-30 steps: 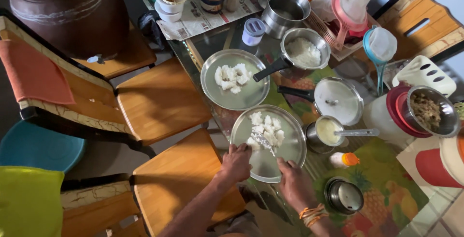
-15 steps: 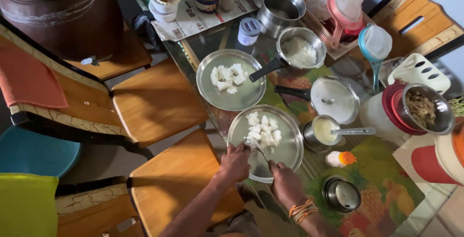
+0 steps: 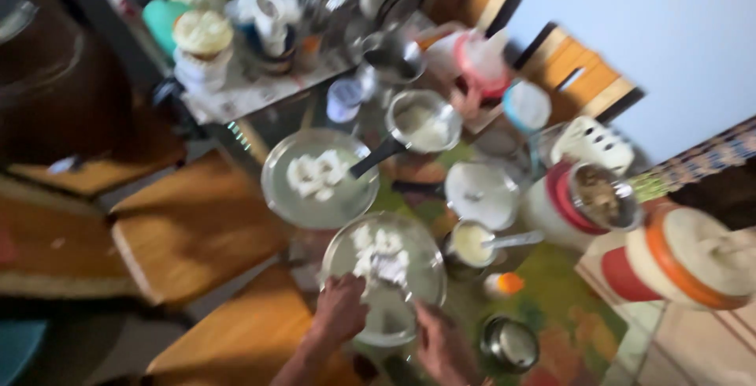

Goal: The person serves food from containers into plates at a dining table after washing a plate.

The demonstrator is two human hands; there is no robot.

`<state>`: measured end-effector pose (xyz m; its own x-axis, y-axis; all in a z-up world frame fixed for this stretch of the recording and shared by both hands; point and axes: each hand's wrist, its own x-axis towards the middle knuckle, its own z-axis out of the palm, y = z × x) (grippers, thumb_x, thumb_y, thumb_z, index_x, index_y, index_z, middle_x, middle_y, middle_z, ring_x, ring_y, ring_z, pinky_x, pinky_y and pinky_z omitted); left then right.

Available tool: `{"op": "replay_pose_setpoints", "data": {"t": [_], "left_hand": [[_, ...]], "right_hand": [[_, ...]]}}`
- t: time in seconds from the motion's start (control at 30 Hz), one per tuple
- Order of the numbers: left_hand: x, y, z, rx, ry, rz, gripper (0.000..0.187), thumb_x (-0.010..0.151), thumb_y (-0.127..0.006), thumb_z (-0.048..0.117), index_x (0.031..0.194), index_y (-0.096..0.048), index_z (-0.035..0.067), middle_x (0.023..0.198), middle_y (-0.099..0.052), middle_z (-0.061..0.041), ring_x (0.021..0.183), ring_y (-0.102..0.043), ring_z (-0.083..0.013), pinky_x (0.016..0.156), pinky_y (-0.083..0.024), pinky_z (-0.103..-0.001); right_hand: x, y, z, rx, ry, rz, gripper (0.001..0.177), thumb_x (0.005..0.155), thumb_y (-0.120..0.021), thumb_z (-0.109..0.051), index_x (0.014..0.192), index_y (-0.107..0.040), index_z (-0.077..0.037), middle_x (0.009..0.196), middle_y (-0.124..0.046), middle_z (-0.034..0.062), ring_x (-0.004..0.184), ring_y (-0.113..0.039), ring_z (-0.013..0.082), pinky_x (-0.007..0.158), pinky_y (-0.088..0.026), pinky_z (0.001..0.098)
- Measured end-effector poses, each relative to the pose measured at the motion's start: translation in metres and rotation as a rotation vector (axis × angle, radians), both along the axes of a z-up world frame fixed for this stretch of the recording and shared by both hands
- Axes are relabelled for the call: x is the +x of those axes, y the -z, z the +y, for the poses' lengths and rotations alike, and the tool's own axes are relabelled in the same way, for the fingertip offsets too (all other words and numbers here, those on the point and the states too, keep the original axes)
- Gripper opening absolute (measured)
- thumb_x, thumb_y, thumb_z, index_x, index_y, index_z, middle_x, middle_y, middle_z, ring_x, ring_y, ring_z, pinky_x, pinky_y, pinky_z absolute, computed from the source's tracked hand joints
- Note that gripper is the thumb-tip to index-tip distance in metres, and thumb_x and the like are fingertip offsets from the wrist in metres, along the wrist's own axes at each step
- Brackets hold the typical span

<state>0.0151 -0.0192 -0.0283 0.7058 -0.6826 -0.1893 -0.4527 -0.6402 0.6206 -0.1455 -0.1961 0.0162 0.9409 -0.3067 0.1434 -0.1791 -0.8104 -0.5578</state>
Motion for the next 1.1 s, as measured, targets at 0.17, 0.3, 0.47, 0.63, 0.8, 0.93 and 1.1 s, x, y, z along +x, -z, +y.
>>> {"op": "replay_pose_setpoints", "data": {"t": [0.17, 0.3, 0.47, 0.63, 0.8, 0.93, 1.1], "left_hand": [[0.018, 0.023, -0.022, -0.121, -0.019, 0.018, 0.05, 0.08, -0.076, 0.022, 0.127, -0.062, 0.012, 0.128, -0.062, -0.013, 0.119, -0.053, -0.0432, 0.1, -0.047, -0.052], [0.027, 0.037, -0.026, -0.28, -0.084, 0.143, 0.052, 0.081, -0.075, 0.017, 0.132, -0.064, 0.01, 0.119, -0.07, -0.015, 0.109, -0.064, -0.039, 0.095, -0.052, -0.047], [0.04, 0.044, -0.034, -0.447, -0.157, 0.33, 0.043, 0.083, -0.069, 0.011, 0.126, -0.068, 0.005, 0.098, -0.079, -0.014, 0.089, -0.076, -0.0253, 0.08, -0.06, -0.037], [0.05, 0.022, -0.038, -0.506, -0.144, 0.362, 0.039, 0.084, -0.069, 0.009, 0.123, -0.069, 0.001, 0.093, -0.079, -0.014, 0.083, -0.076, -0.0208, 0.076, -0.06, -0.033], [0.07, -0.024, -0.059, -0.536, -0.146, 0.239, 0.037, 0.085, -0.07, 0.012, 0.121, -0.07, 0.003, 0.092, -0.077, -0.014, 0.08, -0.075, -0.0228, 0.073, -0.059, -0.035], [0.103, -0.037, -0.088, -0.584, -0.152, 0.158, 0.036, 0.083, -0.067, 0.01, 0.119, -0.07, 0.005, 0.091, -0.074, -0.016, 0.08, -0.075, -0.0272, 0.073, -0.058, -0.038], [0.149, -0.044, -0.128, -0.613, -0.086, -0.152, 0.035, 0.08, -0.071, 0.009, 0.114, -0.067, 0.003, 0.104, -0.071, -0.024, 0.1, -0.067, -0.0431, 0.082, -0.056, -0.048]], "right_hand": [[-0.001, 0.01, -0.01, -0.079, 0.049, -0.186, 0.031, 0.082, -0.072, -0.009, 0.113, -0.07, -0.007, 0.094, -0.075, 0.0187, 0.086, -0.074, 0.0384, 0.074, -0.059, 0.045], [-0.007, 0.003, -0.018, 0.16, 0.073, 0.019, 0.022, 0.086, -0.072, -0.012, 0.106, -0.071, -0.004, 0.079, -0.068, 0.0154, 0.073, -0.068, 0.0281, 0.066, -0.055, 0.0386], [-0.001, 0.009, -0.038, 0.484, 0.117, 0.119, 0.021, 0.093, -0.072, -0.018, 0.105, -0.071, -0.002, 0.072, -0.06, 0.0033, 0.065, -0.056, 0.0094, 0.059, -0.046, 0.0279], [0.008, 0.03, -0.064, 0.535, 0.119, 0.014, 0.031, 0.089, -0.077, -0.022, 0.111, -0.07, -0.001, 0.074, -0.065, -0.0046, 0.065, -0.058, 0.0031, 0.057, -0.049, 0.0246], [0.048, -0.06, -0.081, 0.514, 0.056, 0.014, 0.028, 0.091, -0.073, -0.021, 0.11, -0.072, 0.001, 0.07, -0.061, -0.0037, 0.064, -0.052, 0.0025, 0.054, -0.046, 0.0253], [0.098, -0.117, -0.116, 0.392, 0.019, -0.033, 0.03, 0.09, -0.07, -0.02, 0.114, -0.071, -0.001, 0.066, -0.064, -0.001, 0.061, -0.055, 0.0033, 0.053, -0.048, 0.0269], [0.183, -0.099, -0.205, 0.017, 0.026, -0.066, 0.024, 0.085, -0.07, -0.022, 0.105, -0.075, -0.009, 0.068, -0.068, 0.0138, 0.058, -0.066, 0.0216, 0.058, -0.051, 0.0399]]}}
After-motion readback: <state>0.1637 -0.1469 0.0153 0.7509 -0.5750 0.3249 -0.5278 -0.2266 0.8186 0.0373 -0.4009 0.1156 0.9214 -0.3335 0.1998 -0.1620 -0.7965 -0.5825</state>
